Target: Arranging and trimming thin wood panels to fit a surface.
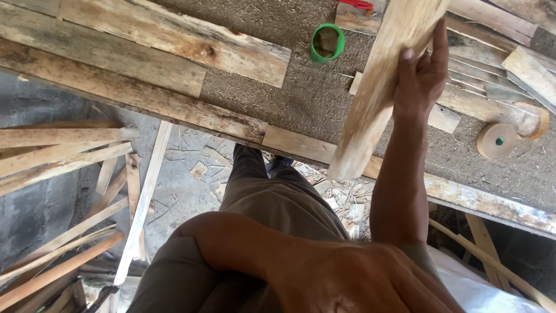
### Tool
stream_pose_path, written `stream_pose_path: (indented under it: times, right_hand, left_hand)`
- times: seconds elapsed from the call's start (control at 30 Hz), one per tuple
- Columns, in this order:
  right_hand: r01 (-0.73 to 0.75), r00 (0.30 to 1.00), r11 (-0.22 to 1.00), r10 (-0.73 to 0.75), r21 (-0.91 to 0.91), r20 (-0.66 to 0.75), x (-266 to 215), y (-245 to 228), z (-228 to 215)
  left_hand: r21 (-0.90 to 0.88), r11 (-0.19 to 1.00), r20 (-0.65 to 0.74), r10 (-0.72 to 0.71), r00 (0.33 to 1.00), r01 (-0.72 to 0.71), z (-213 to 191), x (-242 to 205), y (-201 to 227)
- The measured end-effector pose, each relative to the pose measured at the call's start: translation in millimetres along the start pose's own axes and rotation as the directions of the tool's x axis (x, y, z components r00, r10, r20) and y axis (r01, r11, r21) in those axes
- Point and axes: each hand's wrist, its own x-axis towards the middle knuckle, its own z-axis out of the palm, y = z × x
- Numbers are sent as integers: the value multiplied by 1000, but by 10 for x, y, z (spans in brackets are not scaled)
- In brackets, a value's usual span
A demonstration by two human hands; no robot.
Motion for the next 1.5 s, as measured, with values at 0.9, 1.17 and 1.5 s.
stream_pose_path:
  times: [0.9,1.17,1.5]
  right_hand:
    - [-250,697,961,264,-120,666,-835,-344,672]
    - [-352,637,930,320,-104,701,-821,-120,759]
    - [257,787,929,-41,-267,616,-783,-594,1112]
  left_hand:
    - [-609,784,-219,-310,925,119,-1381,309,-595]
    - [-699,711,-115,-216,970,75,-1527,216,-706]
    - [-478,875,-440,-319,839,82,-1627,334,-856]
